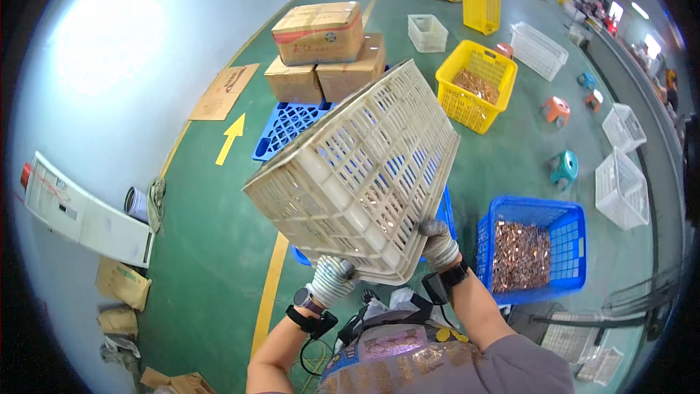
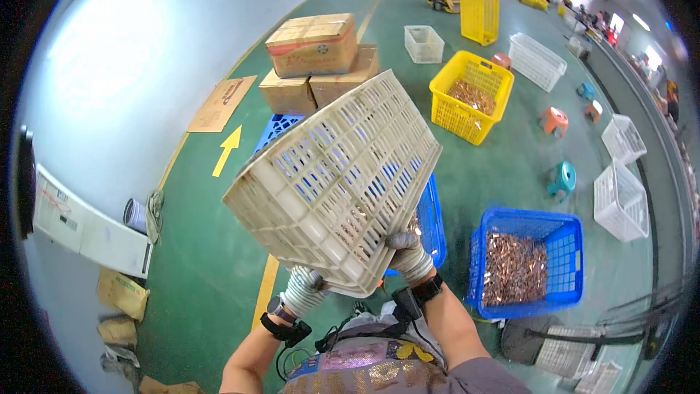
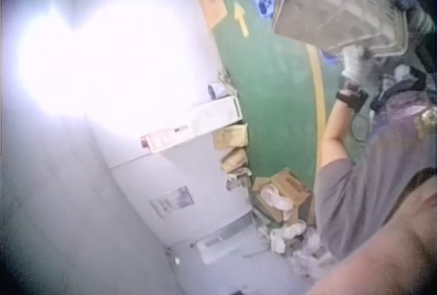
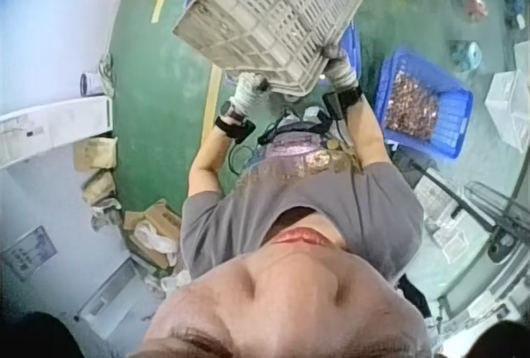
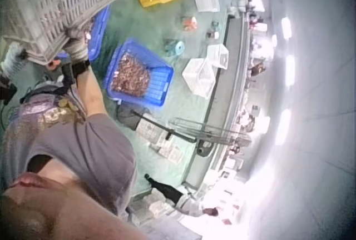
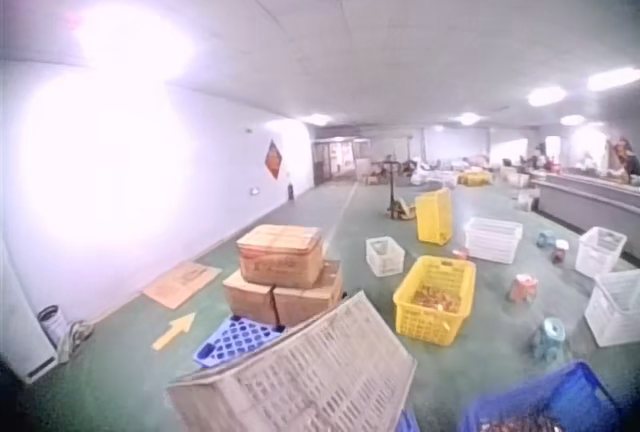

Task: The person transfers copper shavings from white and blue plastic baskets into a large plastic bag placed on a digital scale. They repeatedly lift baskets, pour the contents into the bag, and return empty baskets to the floor. A coworker assists by holding the bag open during transfers.

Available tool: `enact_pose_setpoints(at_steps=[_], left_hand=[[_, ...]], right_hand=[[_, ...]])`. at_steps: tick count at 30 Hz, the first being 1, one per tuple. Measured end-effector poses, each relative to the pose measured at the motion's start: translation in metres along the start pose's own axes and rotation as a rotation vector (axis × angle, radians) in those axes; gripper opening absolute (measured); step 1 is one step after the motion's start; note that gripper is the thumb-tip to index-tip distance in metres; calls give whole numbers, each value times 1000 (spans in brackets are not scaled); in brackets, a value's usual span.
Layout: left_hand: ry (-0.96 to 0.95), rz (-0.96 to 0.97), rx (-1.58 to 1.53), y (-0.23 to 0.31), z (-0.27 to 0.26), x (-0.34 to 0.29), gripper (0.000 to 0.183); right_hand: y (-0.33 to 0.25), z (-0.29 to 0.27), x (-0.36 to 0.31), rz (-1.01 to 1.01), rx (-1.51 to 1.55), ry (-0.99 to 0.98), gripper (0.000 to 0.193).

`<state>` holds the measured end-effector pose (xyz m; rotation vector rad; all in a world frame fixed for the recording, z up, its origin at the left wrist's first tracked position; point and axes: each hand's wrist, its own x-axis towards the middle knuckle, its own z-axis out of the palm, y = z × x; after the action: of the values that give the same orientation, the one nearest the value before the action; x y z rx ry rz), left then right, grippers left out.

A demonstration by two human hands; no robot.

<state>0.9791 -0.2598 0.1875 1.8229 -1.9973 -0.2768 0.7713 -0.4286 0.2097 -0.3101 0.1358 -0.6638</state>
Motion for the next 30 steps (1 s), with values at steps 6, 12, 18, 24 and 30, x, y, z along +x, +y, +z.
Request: enact_pose_setpoints(at_steps=[6,12,18,24,30], left_hand=[[270,108,79,11,-12,17,45],[150,-449,40,63,-63,21,13],[698,-380,-1087,60,-109,42,18],[522,-518,-1800,15,-108,50,29],[203,-506,-1563,-68,-104,61,32]], right_hand=[[-28,31,18,93,-25,-134,86],[-50,78,18,122,-97,-151,80],[-86,66,7,-40,-457,-324,73],[-93,-3,-76,-402,-171,39,58],[-5,-17,-143,-684,-171,397,54]])
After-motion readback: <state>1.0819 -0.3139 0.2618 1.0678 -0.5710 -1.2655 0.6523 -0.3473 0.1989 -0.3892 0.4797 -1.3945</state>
